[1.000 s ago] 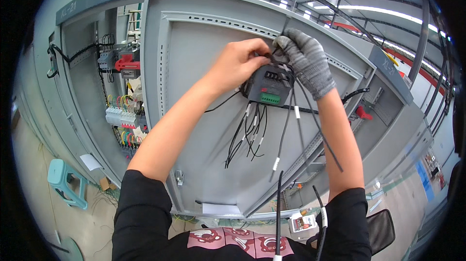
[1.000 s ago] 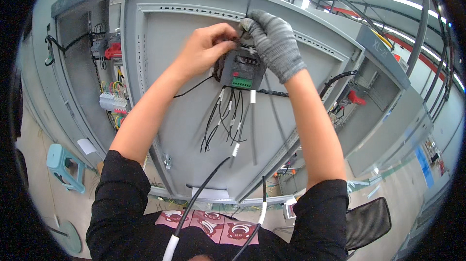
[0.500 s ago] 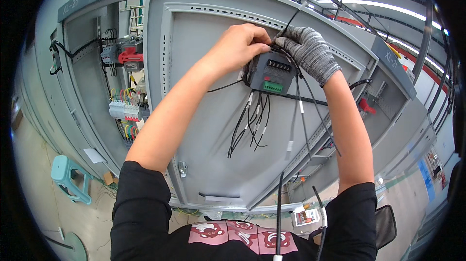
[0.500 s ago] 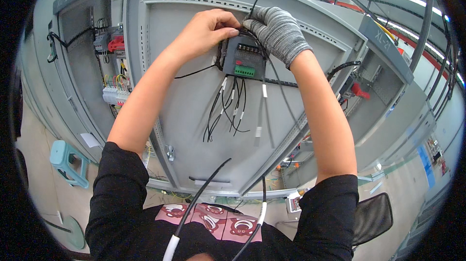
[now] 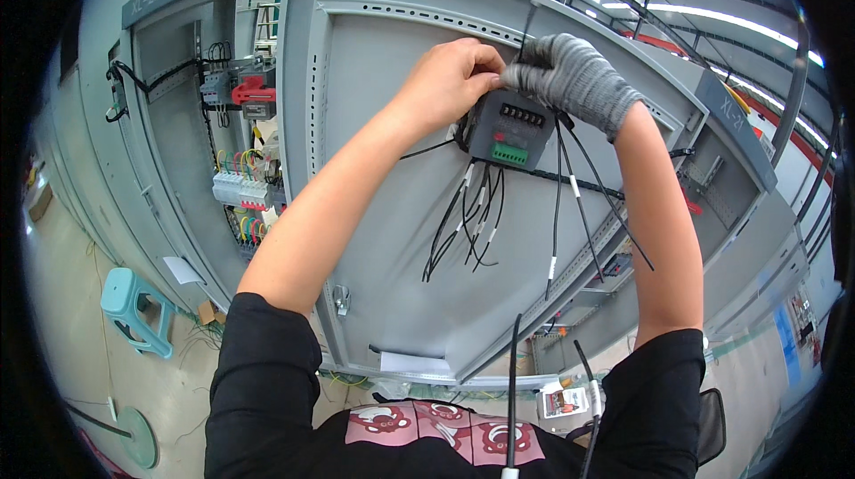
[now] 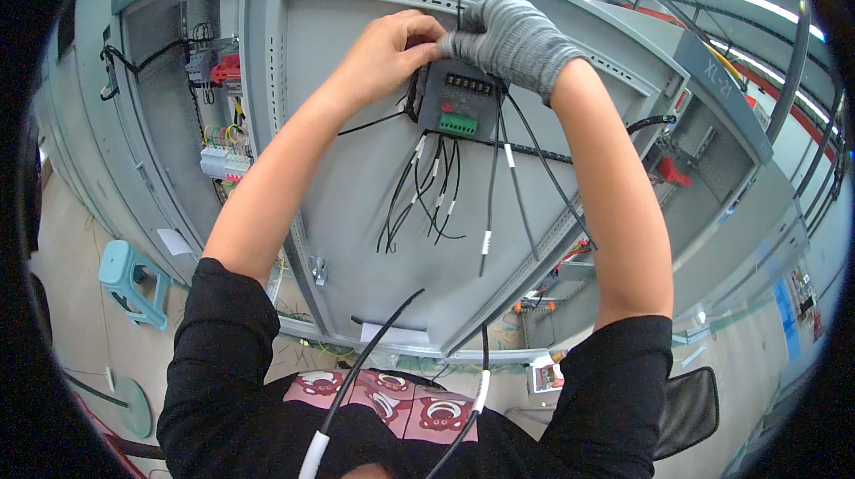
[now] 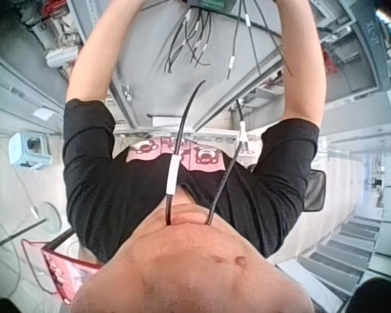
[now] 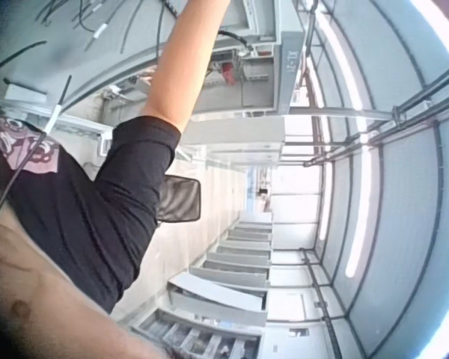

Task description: The person organizes and secures multiple black wires into a terminal block mounted inside an open electrical cabinet. They use pliers to strip wire ends and a screwdriver to tighten connections, then bundle the wires with zip ties.

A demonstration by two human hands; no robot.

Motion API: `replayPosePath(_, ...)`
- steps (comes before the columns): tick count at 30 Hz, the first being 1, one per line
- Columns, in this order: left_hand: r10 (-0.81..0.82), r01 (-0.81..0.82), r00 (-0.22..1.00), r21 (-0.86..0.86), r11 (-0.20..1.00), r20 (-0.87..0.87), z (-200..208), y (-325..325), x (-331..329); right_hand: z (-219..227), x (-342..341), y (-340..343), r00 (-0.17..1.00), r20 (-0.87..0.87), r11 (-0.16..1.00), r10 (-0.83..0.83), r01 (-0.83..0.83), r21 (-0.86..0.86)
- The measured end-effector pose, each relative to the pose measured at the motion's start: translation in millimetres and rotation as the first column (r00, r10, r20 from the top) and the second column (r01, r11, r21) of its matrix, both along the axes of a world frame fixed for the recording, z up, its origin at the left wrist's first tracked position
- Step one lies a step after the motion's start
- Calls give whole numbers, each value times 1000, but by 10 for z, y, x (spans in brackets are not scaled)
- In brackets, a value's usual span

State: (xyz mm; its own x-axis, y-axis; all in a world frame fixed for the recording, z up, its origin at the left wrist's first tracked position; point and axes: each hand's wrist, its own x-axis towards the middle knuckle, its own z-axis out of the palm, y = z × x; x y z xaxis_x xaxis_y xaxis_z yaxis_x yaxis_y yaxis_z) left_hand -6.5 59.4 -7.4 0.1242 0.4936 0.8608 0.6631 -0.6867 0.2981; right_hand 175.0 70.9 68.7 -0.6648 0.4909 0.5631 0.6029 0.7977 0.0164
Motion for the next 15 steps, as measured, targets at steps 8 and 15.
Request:
replayPosePath(8, -173, 175, 981, -11, 985, 85, -19, 46, -24, -11, 74, 60, 999, 7, 990, -46, 45, 131)
replayPosePath(15, -52, 47, 997, 82, 996, 61, -62, -11, 60, -91, 42, 176, 960, -225, 986, 164, -159, 39)
